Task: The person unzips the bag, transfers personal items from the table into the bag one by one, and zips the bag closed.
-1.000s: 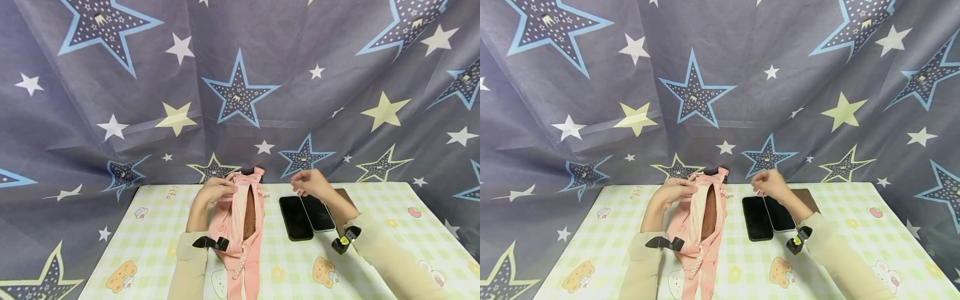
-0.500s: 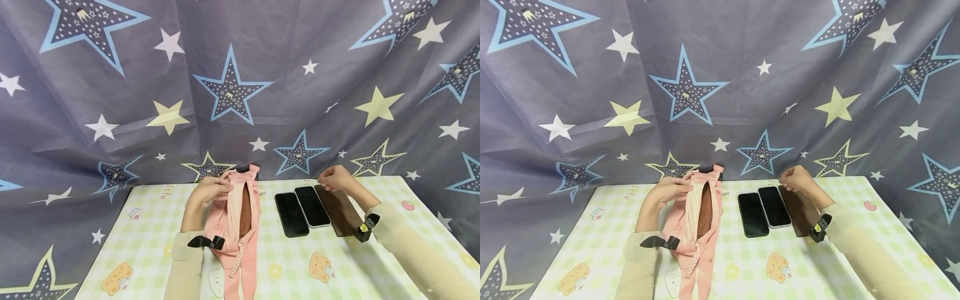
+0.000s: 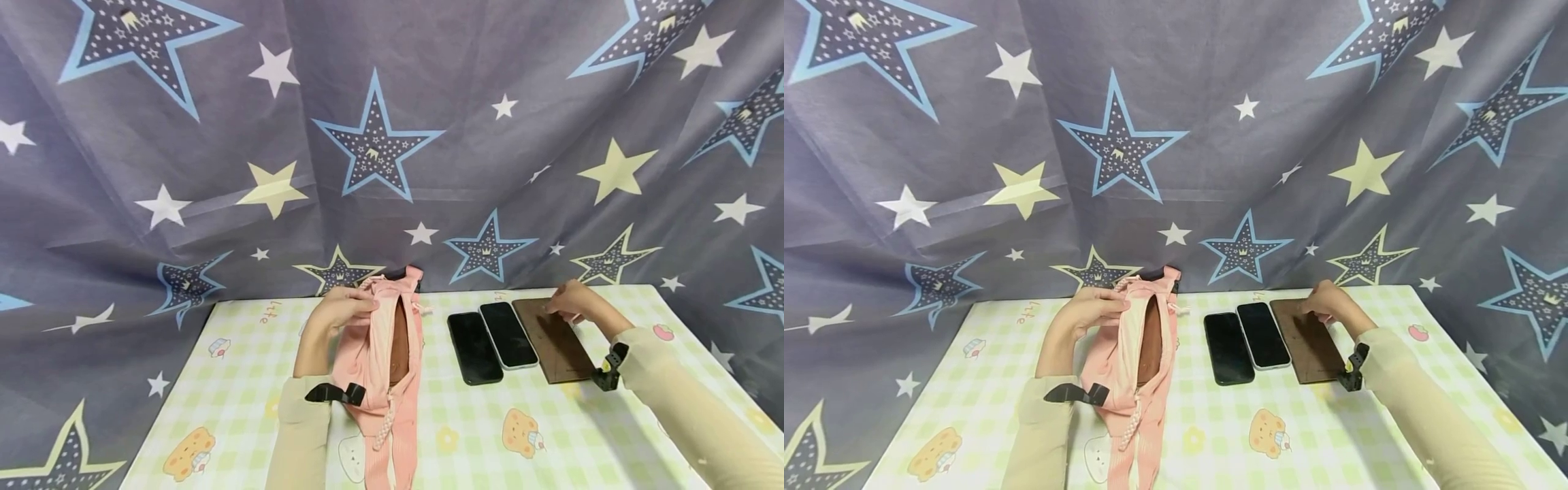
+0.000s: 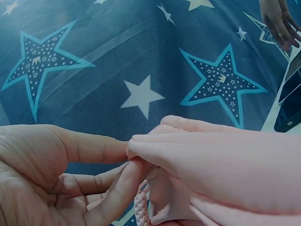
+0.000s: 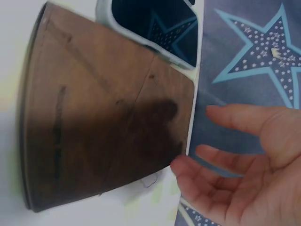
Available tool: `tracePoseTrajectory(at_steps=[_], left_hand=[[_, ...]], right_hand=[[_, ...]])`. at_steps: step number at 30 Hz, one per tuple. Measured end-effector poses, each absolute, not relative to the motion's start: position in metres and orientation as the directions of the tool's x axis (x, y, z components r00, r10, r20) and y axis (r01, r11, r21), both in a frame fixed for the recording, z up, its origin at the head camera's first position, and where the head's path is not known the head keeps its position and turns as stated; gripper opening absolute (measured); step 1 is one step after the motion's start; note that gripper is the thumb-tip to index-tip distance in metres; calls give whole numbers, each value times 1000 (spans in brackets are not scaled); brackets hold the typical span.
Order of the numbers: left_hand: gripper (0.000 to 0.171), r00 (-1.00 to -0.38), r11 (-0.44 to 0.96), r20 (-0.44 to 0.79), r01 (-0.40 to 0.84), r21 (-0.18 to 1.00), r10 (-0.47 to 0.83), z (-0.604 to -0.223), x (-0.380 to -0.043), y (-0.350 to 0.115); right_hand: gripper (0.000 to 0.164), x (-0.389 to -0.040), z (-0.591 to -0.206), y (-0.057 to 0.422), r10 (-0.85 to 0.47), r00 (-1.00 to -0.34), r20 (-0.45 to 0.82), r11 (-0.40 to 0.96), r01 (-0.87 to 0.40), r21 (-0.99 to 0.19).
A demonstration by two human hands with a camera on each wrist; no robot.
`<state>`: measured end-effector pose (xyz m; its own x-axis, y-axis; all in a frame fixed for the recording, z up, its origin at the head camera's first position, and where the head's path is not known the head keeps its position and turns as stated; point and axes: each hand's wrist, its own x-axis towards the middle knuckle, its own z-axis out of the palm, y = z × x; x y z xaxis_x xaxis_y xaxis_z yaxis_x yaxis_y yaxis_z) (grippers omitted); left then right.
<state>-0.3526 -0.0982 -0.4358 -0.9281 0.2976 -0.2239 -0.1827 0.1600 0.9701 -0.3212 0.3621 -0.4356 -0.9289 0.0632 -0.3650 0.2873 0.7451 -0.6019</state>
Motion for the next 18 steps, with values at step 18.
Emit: tracePoseTrajectory(at_steps=[18], left_hand=[[27,-916,129,-243,-212,969,319,-438,-355,-101]], right_hand=[[68,-323,-455,378,155,-863,-481,819,384,-426]])
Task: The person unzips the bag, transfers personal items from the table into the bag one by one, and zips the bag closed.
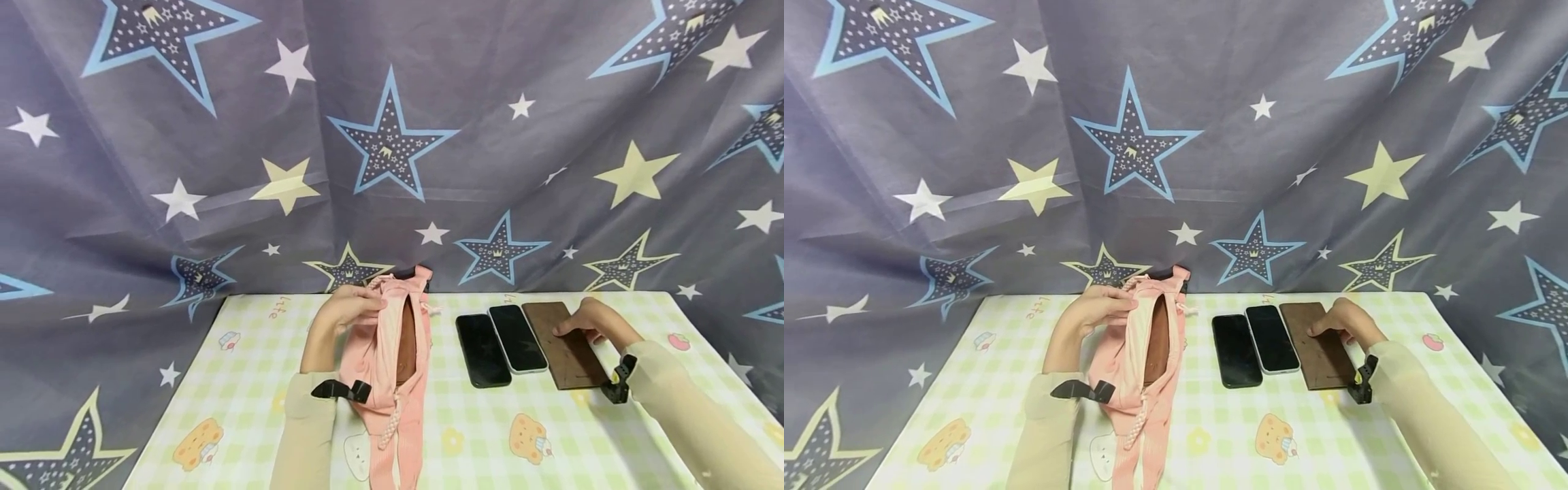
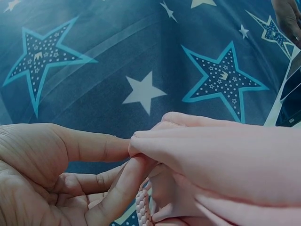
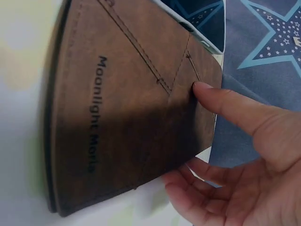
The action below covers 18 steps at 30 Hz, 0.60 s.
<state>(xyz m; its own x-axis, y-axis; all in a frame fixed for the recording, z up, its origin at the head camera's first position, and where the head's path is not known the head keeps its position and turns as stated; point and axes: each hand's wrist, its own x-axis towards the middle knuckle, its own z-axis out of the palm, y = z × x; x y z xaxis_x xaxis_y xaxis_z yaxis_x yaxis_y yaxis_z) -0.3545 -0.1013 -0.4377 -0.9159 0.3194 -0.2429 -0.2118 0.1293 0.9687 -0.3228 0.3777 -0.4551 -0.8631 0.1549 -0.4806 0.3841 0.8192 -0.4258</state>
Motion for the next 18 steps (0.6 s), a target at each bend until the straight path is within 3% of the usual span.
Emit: tracePoseTrajectory(at_steps=[11,18], left_hand=[[28,-923,157,-247,-208,965,294,-435,-354,-100],[27,-924,137,-251,-219,966,289,-437,-354,-102]], right_hand=[[68,-324,-454,379,167,-819,-549,833,415,-366],[64,-325,-453,378,149,-808,-570,816,426,-390]])
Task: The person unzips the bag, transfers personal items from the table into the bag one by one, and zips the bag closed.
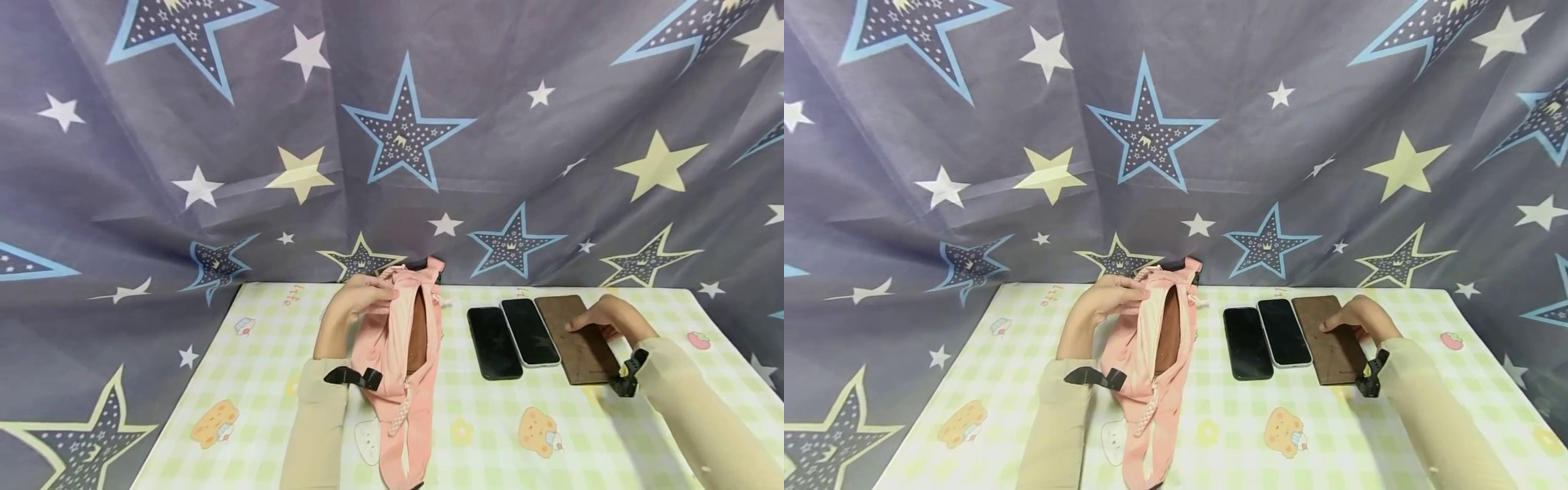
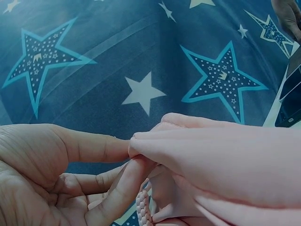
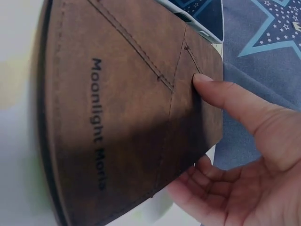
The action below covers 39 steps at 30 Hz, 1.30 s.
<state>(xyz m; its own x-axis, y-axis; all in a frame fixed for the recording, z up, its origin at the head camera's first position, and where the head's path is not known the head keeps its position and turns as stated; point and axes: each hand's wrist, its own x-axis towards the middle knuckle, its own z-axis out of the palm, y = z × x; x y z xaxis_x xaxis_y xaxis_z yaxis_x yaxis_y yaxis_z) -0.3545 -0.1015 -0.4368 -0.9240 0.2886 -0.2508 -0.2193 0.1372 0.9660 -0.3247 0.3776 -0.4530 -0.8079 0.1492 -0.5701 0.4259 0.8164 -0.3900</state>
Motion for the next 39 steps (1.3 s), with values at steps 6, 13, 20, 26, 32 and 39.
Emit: tracePoseTrajectory(at_steps=[6,13,20,26,32,39], left_hand=[[25,-927,147,-240,-204,968,288,-433,-359,-94],[25,-926,150,-253,-217,964,282,-431,-360,-91],[25,-927,147,-253,-219,964,277,-432,-356,-95],[24,-930,152,-256,-222,963,265,-435,-353,-99],[23,-930,156,-256,-220,963,264,-436,-352,-103],[25,-935,154,-241,-206,966,262,-432,-352,-104]], right_hand=[[62,-326,-447,387,160,-809,-566,801,441,-404],[66,-326,-446,390,162,-793,-588,806,450,-384],[65,-326,-452,386,153,-786,-599,796,457,-397],[64,-324,-455,380,155,-803,-576,814,434,-386],[59,-323,-455,375,156,-813,-561,819,424,-387],[68,-324,-454,375,162,-830,-534,822,413,-392]])
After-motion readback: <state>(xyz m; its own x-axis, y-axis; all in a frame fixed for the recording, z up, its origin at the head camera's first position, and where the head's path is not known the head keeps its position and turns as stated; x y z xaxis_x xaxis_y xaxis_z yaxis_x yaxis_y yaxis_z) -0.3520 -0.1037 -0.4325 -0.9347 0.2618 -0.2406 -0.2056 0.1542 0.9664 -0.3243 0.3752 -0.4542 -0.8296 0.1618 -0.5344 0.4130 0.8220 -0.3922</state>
